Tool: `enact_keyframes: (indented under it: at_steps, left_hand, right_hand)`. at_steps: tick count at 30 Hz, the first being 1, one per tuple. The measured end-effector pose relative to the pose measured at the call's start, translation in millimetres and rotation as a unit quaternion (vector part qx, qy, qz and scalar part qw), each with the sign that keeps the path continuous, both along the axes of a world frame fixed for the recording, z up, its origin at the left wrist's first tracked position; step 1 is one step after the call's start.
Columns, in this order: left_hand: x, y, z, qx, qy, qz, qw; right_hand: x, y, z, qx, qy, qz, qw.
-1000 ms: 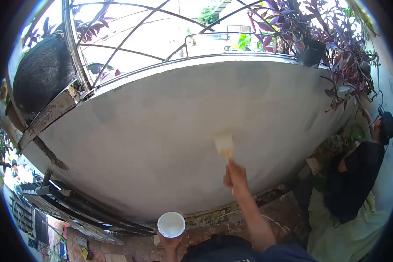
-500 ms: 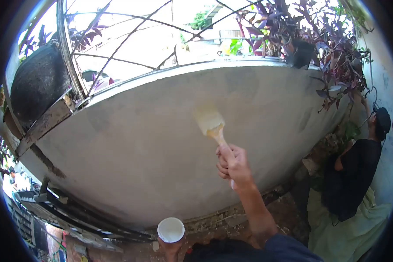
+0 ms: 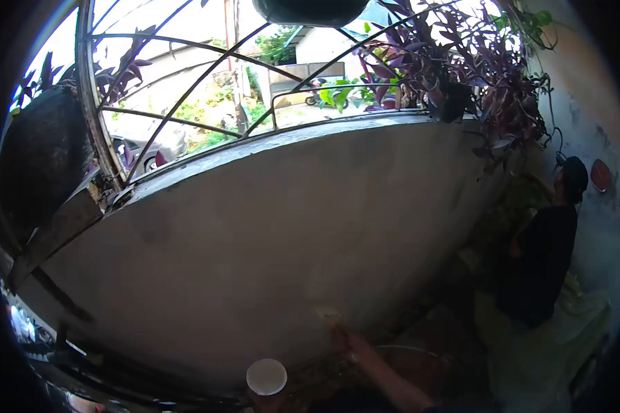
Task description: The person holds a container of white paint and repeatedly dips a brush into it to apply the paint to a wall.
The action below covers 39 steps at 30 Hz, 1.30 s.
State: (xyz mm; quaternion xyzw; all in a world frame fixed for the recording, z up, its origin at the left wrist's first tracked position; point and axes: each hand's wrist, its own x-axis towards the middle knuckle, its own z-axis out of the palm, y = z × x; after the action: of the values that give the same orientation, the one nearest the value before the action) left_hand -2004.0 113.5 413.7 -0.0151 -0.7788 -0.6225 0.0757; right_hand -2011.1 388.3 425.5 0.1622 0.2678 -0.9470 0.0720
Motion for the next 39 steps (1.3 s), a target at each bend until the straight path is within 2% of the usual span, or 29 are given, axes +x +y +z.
enact_keyframes:
  at_steps: [2,3,7,9,11,13,15,16,20,24,27,29,31,32,33,35,37,39]
  left_hand:
    - [-6.4,-5.3,-1.1,-0.002,0.004,-0.002,1.000]
    - [-11.2,-7.7,-1.8,-0.005,0.004,-0.003,1.000]
    - [-27.9,-12.0,-4.0,-0.012,0.007,-0.019,1.000]
    - [-35.9,-13.0,-5.7,-0.018,0.014,-0.029,0.999]
    - [-46.1,-15.2,-4.6,-0.037,0.021,-0.041,0.998]
    - [-53.4,-12.3,-4.3,-0.048,0.027,-0.054,0.997]
    - [-57.9,-9.2,-3.2,-0.058,0.030,-0.067,0.996]
    - [-59.3,-6.6,-3.7,-0.059,0.033,-0.071,0.995]
    - [-64.0,2.1,-3.8,-0.080,0.050,-0.084,0.992]
    - [-61.9,16.5,-0.3,-0.102,0.059,-0.081,0.990]
    - [-56.8,27.3,-0.3,-0.117,0.065,-0.058,0.989]
    - [-46.6,32.8,-1.8,-0.124,0.064,-0.041,0.989]
    - [-34.9,42.1,4.5,-0.151,0.066,-0.018,0.986]
    - [-29.5,48.9,7.6,-0.172,0.070,-0.008,0.983]
    - [-22.6,56.2,15.4,-0.213,0.078,0.003,0.974]
    - [-11.2,69.0,18.3,-0.278,0.111,0.026,0.954]
    - [-10.2,73.2,-5.6,-0.266,0.159,0.060,0.949]
    - [-4.3,79.5,-11.3,-0.170,0.133,0.073,0.974]
  right_hand:
    - [14.1,-19.9,-0.6,-0.120,0.023,-0.055,0.991]
    - [18.6,-24.2,18.7,-0.117,0.020,-0.064,0.991]
    - [26.9,-32.2,163.1,-0.066,0.231,-0.090,0.966]
    - [32.3,-40.3,233.4,-0.052,0.339,-0.079,0.936]
    - [43.3,-50.7,284.1,-0.106,0.426,-0.046,0.897]
    - [52.5,-64.8,312.4,-0.098,0.501,-0.030,0.860]
    - [60.3,-85.9,315.1,-0.152,0.548,-0.045,0.821]
    - [62.5,-87.8,308.5,-0.129,0.562,-0.045,0.816]
    - [65.2,-95.0,297.8,-0.151,0.602,-0.061,0.782]
    - [71.5,-66.2,299.3,-0.138,0.607,-0.092,0.778]
    - [78.8,-25.4,291.3,-0.062,0.562,-0.136,0.813]
    - [82.1,10.0,278.0,0.087,0.491,-0.174,0.849]
    - [79.5,33.5,258.5,0.160,0.343,-0.196,0.905]
    - [74.5,44.3,241.6,0.189,0.289,-0.188,0.919]
    - [67.5,55.7,221.3,0.183,0.296,-0.168,0.922]
    - [54.3,74.0,182.2,0.192,0.165,-0.068,0.965]
    - [35.1,77.4,171.0,0.194,0.153,-0.027,0.969]
    - [16.9,78.4,183.5,0.229,0.153,0.007,0.961]
